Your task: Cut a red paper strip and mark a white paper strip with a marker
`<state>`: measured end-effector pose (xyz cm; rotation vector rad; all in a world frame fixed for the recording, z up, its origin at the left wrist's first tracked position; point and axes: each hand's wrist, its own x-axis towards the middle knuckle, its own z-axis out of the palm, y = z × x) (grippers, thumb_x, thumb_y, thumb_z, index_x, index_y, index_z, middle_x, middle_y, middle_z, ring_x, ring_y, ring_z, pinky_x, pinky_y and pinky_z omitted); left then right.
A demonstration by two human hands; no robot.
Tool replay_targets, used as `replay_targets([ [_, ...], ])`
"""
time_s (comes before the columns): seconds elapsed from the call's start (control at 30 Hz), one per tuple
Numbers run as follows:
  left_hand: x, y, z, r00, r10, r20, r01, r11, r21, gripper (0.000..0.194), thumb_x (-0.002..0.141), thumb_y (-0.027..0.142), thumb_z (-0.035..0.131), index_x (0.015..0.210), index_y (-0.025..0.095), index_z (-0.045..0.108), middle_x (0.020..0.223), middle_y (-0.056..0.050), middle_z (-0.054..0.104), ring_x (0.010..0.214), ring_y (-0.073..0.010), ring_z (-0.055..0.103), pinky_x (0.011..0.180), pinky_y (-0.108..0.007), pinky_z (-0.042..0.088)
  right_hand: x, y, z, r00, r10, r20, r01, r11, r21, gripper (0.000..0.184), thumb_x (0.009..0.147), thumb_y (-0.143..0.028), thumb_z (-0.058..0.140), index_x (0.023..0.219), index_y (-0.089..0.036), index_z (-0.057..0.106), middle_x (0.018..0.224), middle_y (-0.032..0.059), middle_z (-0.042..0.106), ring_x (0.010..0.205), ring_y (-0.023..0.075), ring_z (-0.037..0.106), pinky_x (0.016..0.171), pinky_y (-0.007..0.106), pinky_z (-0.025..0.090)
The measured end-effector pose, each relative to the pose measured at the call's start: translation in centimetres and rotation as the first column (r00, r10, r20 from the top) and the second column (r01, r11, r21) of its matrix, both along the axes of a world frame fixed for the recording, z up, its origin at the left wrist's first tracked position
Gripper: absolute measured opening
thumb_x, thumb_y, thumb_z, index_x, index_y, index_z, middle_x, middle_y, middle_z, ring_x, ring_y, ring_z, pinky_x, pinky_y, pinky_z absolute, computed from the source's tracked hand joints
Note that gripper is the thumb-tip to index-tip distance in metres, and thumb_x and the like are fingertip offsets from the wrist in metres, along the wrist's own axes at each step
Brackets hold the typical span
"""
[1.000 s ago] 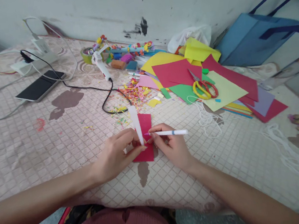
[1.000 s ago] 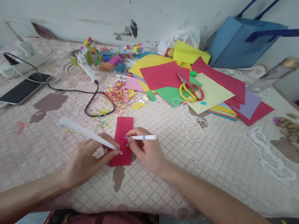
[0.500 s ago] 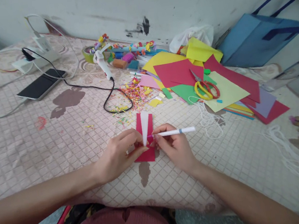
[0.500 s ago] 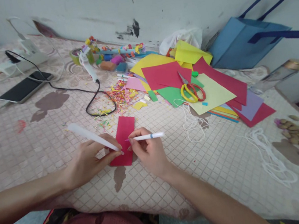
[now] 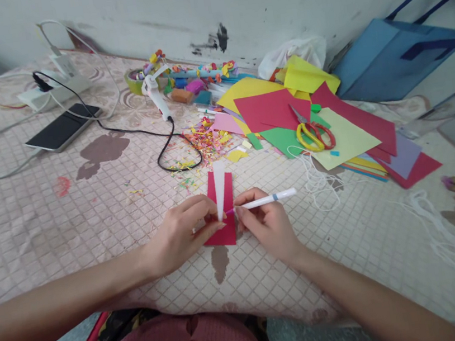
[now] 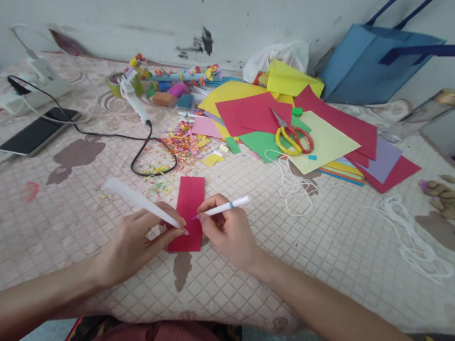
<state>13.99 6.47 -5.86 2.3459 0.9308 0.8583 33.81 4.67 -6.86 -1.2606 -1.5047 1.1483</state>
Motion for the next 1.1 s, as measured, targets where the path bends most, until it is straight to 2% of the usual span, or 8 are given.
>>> replay_targets([
  [0.17,0.04,-0.02,0.09,1.000,-0.001,0.002,0.001,1.000,0.013,0.005,0.089,0.020,0.055,0.092,0.018,0.058,0.081,-0.001,0.061,0.072,-0.0110,0.057,0.065,-0.022,0.047,0.17,-0.14,0.02,0.995,0.019,0.100,-0.023,0.999,0.038,0.007,0.082,-0.018,0.054,0.075,-0.020,0.053,0.057,-0.0049,0.049,0.047,0.0080,0.045,0.043,0.021,0.034],
  [0.3,0.07,0.01,0.21,0.999,-0.023,0.037,0.024,1.000,-0.001,0.005,0.090,0.018,0.053,0.091,0.018,0.058,0.085,-0.001,0.062,0.074,-0.0112,0.059,0.065,-0.022,0.047,0.07,-0.11,-0.04,0.992,0.021,0.123,-0.030,0.997,0.065,0.008,0.081,-0.018,0.053,0.073,-0.020,0.053,0.056,-0.0052,0.048,0.047,0.0079,0.043,0.043,0.021,0.033],
  [0.43,0.04,0.09,0.29,0.999,-0.027,0.018,0.027,1.000,-0.014,0.006,0.089,0.018,0.053,0.090,0.017,0.059,0.088,-0.003,0.062,0.079,-0.0128,0.059,0.070,-0.024,0.048,0.06,0.04,-0.14,0.998,-0.035,0.056,0.032,0.998,0.058,0.008,0.085,-0.024,0.053,0.078,-0.020,0.053,0.061,-0.0033,0.052,0.052,0.0096,0.050,0.046,0.021,0.039],
  [0.53,0.00,0.14,0.29,0.999,-0.023,0.038,0.023,1.000,-0.005,0.004,0.088,0.017,0.056,0.090,0.017,0.060,0.086,-0.002,0.062,0.076,-0.0115,0.059,0.068,-0.022,0.047,0.06,0.20,-0.19,0.998,-0.028,0.048,0.026,0.999,0.042,0.008,0.086,-0.026,0.052,0.082,-0.020,0.054,0.065,-0.0015,0.057,0.056,0.0111,0.055,0.050,0.023,0.043],
  [0.67,-0.03,0.18,0.28,0.999,0.005,0.043,-0.005,1.000,-0.012,0.003,0.087,0.018,0.059,0.090,0.017,0.060,0.080,0.000,0.062,0.069,-0.0098,0.058,0.063,-0.020,0.046,-0.06,0.30,-0.08,0.996,-0.013,0.089,0.008,0.998,0.056,0.007,0.085,-0.023,0.053,0.080,-0.019,0.055,0.069,0.0004,0.059,0.062,0.0125,0.058,0.053,0.023,0.045],
  [1.1,-0.08,0.18,0.15,0.999,-0.006,0.041,0.005,1.000,0.015,0.004,0.086,0.015,0.059,0.089,0.017,0.060,0.078,0.001,0.061,0.070,-0.0093,0.057,0.062,-0.019,0.044,-0.07,0.30,-0.20,0.996,-0.011,0.089,0.006,0.998,0.056,0.006,0.085,-0.021,0.053,0.081,-0.019,0.056,0.070,0.0006,0.061,0.063,0.0128,0.059,0.056,0.024,0.046],
])
